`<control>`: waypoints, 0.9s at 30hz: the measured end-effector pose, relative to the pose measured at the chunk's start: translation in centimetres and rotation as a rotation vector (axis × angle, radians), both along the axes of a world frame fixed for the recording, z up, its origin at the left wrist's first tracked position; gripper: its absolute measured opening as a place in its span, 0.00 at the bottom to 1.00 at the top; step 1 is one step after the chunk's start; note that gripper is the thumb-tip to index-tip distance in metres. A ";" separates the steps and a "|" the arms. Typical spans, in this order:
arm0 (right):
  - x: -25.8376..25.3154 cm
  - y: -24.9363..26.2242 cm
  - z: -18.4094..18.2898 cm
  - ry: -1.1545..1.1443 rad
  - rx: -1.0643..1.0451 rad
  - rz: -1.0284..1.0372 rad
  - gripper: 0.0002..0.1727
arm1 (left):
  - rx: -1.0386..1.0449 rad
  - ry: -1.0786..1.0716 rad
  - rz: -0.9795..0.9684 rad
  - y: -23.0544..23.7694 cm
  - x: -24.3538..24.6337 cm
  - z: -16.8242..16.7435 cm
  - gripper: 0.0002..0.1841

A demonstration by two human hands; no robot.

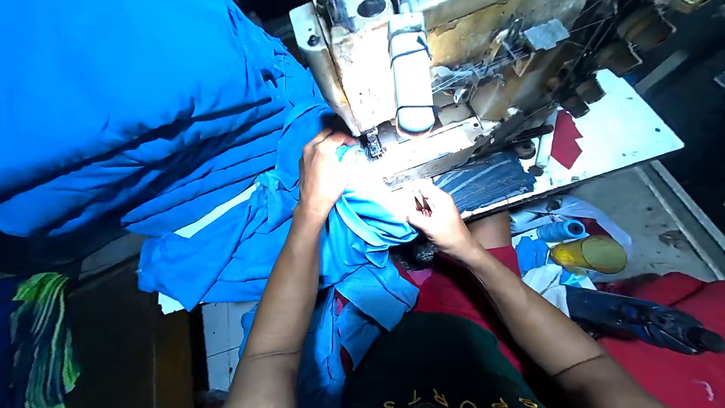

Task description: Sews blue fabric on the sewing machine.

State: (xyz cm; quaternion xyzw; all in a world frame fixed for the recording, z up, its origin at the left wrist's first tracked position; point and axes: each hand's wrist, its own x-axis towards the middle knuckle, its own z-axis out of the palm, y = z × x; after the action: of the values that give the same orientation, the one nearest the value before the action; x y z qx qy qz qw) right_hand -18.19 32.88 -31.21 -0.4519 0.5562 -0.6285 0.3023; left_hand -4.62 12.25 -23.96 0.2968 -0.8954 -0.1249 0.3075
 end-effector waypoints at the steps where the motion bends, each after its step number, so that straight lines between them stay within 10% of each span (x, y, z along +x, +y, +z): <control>1: 0.1 0.0 0.2 -0.016 -0.003 -0.010 0.15 | -0.004 -0.009 0.023 0.0 -0.3 0.1 0.09; 11: -0.2 -2.5 1.2 0.036 -0.107 -0.153 0.08 | 0.219 0.017 0.081 -4.6 -4.7 -0.6 0.35; 16: 0.6 -1.6 1.8 0.025 -0.107 -0.164 0.09 | 0.224 0.165 -0.014 -3.9 -4.2 0.0 0.20; 27: 0.5 -1.3 2.5 0.078 -0.094 -0.094 0.07 | 0.002 0.110 0.086 -1.0 -2.6 1.2 0.23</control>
State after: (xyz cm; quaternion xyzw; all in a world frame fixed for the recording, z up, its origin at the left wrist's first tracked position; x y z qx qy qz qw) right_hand -17.66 31.53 -28.66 -0.4633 0.5580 -0.6494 0.2287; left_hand -7.27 11.25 -22.76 0.3281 -0.8635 -0.1283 0.3609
